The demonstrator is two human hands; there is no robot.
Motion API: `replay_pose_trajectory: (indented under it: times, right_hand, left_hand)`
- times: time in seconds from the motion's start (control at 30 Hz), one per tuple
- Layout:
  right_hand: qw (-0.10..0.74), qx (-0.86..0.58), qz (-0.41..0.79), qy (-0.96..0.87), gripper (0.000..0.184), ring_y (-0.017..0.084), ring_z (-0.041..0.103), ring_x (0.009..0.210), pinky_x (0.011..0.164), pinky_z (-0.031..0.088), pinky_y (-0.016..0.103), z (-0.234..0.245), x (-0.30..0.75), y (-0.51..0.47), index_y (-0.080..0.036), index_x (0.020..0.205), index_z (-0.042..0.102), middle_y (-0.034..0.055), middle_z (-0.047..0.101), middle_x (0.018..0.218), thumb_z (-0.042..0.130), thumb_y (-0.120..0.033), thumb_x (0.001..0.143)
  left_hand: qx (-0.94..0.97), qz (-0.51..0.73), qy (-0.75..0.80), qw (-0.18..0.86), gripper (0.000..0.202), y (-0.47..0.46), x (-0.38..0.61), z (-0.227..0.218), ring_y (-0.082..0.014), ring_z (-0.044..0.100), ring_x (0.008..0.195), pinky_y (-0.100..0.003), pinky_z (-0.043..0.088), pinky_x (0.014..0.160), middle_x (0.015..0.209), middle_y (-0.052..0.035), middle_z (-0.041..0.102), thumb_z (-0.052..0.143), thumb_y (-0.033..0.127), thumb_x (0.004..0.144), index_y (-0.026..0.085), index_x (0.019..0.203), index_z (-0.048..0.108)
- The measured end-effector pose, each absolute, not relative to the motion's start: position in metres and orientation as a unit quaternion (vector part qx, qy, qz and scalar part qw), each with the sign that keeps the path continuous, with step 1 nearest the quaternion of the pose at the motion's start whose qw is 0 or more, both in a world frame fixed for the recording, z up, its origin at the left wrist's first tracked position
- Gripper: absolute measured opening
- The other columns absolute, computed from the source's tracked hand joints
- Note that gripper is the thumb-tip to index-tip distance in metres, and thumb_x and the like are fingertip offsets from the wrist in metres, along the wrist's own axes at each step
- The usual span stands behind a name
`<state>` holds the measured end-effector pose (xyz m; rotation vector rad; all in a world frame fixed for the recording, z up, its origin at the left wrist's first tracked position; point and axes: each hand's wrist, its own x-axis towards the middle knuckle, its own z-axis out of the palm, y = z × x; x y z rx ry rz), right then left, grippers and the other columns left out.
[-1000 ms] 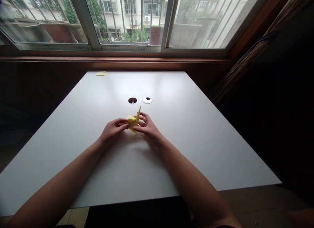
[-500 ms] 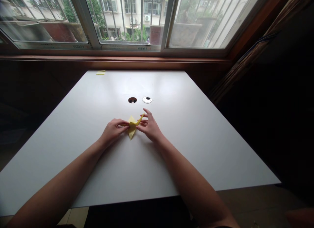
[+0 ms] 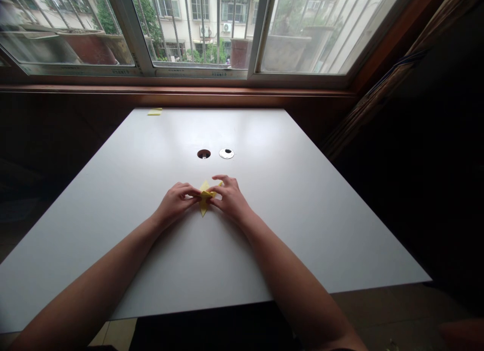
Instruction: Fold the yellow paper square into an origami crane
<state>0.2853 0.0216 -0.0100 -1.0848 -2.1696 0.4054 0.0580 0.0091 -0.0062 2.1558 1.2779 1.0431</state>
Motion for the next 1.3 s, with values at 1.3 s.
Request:
replay_pose_trajectory:
  times: [1.3]
  right_hand:
    - [0.323, -0.418, 0.186, -0.828, 0.022, 0.019, 0.061, 0.09, 0.083, 0.052, 0.033, -0.007, 0.279, 0.019, -0.029, 0.098, 0.079, 0.0044, 0.064, 0.096, 0.072, -0.014, 0.083]
  left_hand:
    - [0.773, 0.322, 0.507, 0.205, 0.005, 0.002, 0.068, 0.004, -0.0186, 0.059, 0.085, -0.029, 0.047, 0.074, 0.084, -0.0021, 0.065, 0.068, 0.021, 0.083, 0.022, 0.08, 0.073]
